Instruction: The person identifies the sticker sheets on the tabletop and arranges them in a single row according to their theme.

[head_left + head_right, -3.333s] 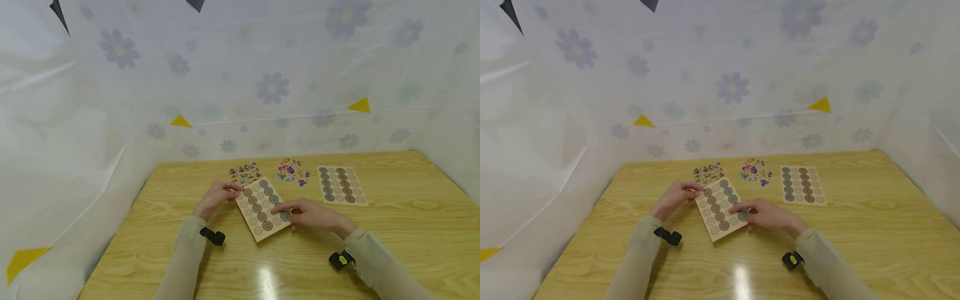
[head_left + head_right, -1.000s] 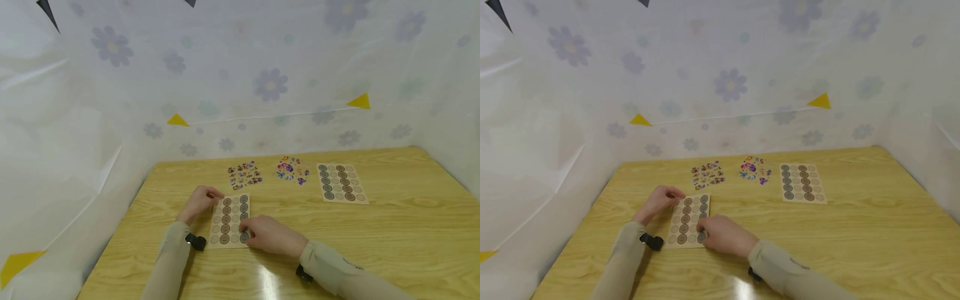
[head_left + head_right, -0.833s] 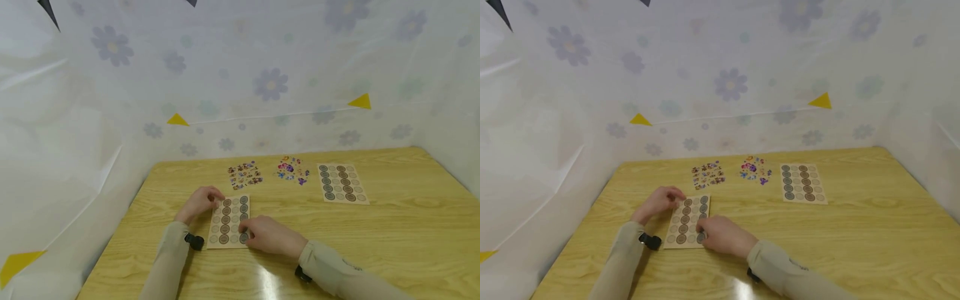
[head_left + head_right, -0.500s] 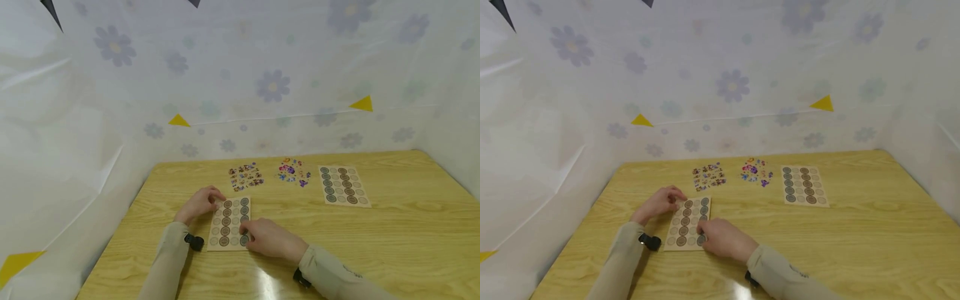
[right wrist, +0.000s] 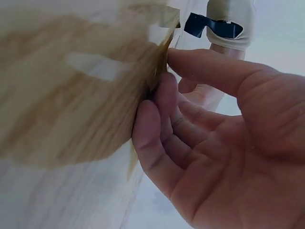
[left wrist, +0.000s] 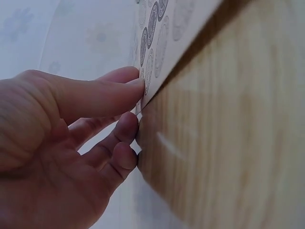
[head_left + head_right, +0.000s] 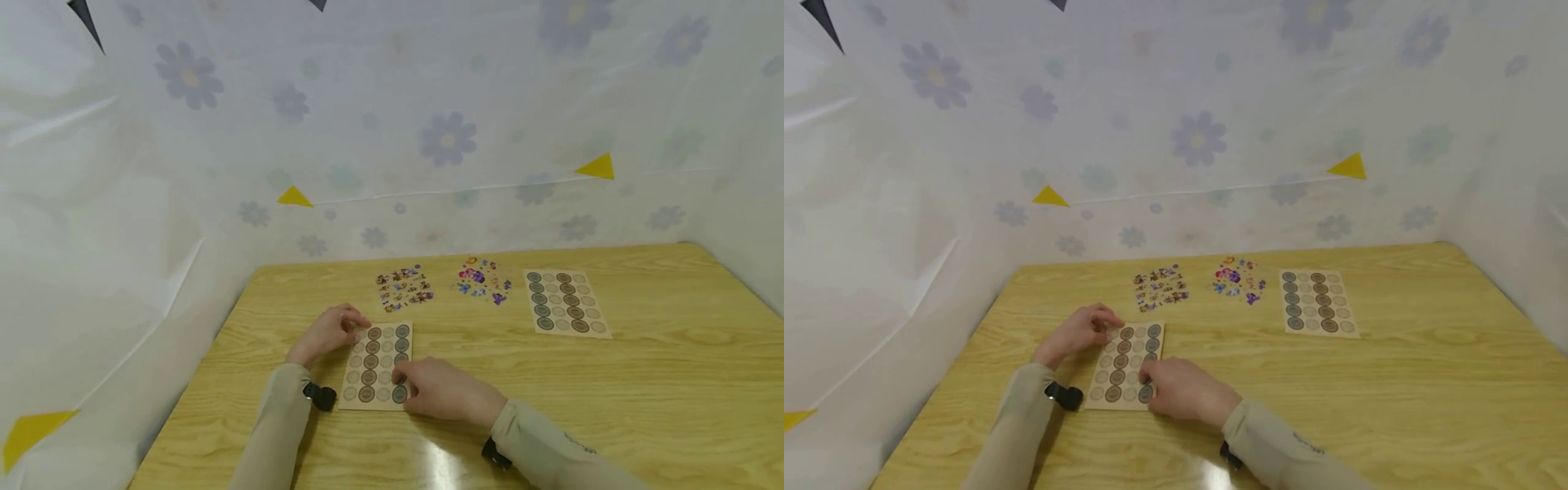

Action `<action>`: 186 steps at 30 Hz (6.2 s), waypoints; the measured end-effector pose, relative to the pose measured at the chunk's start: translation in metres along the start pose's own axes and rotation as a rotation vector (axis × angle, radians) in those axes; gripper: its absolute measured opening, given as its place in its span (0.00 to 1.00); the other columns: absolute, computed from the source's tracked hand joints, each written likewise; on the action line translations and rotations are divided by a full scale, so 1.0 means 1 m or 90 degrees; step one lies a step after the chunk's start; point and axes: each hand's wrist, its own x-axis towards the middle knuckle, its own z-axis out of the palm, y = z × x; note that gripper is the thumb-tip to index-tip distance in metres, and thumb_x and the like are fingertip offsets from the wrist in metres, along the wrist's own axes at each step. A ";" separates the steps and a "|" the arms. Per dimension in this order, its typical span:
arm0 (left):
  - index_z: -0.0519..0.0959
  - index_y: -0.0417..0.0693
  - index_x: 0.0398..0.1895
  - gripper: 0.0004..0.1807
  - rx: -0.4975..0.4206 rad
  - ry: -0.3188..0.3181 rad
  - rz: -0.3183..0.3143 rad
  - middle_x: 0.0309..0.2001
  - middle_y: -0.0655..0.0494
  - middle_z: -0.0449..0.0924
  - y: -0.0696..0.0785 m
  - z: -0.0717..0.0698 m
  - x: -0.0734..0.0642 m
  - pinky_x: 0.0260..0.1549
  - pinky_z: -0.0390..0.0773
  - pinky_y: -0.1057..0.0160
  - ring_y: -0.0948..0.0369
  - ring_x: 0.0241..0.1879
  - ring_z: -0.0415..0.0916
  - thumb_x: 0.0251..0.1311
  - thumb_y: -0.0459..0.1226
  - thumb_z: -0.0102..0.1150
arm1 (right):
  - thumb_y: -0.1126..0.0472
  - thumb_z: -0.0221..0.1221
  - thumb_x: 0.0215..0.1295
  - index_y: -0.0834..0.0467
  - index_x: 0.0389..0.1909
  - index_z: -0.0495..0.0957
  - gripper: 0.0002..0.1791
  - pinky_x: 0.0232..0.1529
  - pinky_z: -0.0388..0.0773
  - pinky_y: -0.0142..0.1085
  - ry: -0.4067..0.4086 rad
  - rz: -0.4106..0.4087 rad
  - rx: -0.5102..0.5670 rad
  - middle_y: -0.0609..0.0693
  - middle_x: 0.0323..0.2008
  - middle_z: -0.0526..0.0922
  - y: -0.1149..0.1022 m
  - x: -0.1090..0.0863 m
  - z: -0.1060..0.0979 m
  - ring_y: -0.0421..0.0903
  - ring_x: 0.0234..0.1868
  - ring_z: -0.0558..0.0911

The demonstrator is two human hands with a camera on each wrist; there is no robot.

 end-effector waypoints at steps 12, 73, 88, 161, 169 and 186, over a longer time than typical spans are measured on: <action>0.85 0.43 0.48 0.19 -0.001 -0.005 0.022 0.42 0.52 0.75 0.000 -0.001 -0.001 0.39 0.68 0.59 0.57 0.37 0.67 0.54 0.22 0.61 | 0.67 0.64 0.53 0.51 0.50 0.75 0.22 0.27 0.72 0.32 -0.043 0.007 0.052 0.41 0.25 0.75 0.004 -0.001 0.000 0.37 0.24 0.73; 0.78 0.41 0.56 0.20 -0.208 -0.099 0.024 0.41 0.54 0.77 0.119 0.126 -0.005 0.31 0.77 0.65 0.64 0.37 0.74 0.61 0.34 0.64 | 0.61 0.59 0.70 0.57 0.52 0.82 0.12 0.39 0.77 0.38 0.186 0.046 0.061 0.46 0.40 0.83 0.120 -0.082 -0.088 0.42 0.40 0.79; 0.82 0.45 0.50 0.14 -0.041 -0.057 0.042 0.36 0.62 0.76 0.153 0.162 0.035 0.39 0.72 0.68 0.66 0.35 0.70 0.61 0.34 0.64 | 0.63 0.58 0.71 0.60 0.54 0.80 0.14 0.33 0.78 0.38 0.275 0.115 -0.005 0.54 0.45 0.83 0.182 -0.120 -0.127 0.53 0.44 0.80; 0.87 0.49 0.42 0.13 -0.010 -0.044 0.035 0.36 0.60 0.77 0.179 0.189 0.103 0.35 0.72 0.69 0.66 0.35 0.70 0.53 0.30 0.72 | 0.60 0.61 0.69 0.66 0.72 0.57 0.36 0.57 0.73 0.37 0.253 0.200 0.202 0.69 0.70 0.59 0.261 -0.097 -0.177 0.62 0.67 0.65; 0.87 0.49 0.41 0.12 -0.018 -0.050 0.045 0.33 0.61 0.76 0.177 0.188 0.104 0.30 0.70 0.69 0.66 0.31 0.69 0.53 0.30 0.71 | 0.61 0.58 0.71 0.64 0.70 0.65 0.29 0.47 0.77 0.30 0.259 0.155 0.234 0.66 0.68 0.65 0.258 -0.099 -0.177 0.32 0.53 0.75; 0.86 0.48 0.40 0.12 -0.061 -0.052 0.061 0.35 0.61 0.76 0.173 0.188 0.101 0.33 0.71 0.68 0.66 0.33 0.69 0.52 0.29 0.71 | 0.54 0.55 0.74 0.64 0.69 0.67 0.29 0.47 0.76 0.29 0.271 0.199 0.277 0.63 0.67 0.67 0.256 -0.109 -0.172 0.32 0.49 0.77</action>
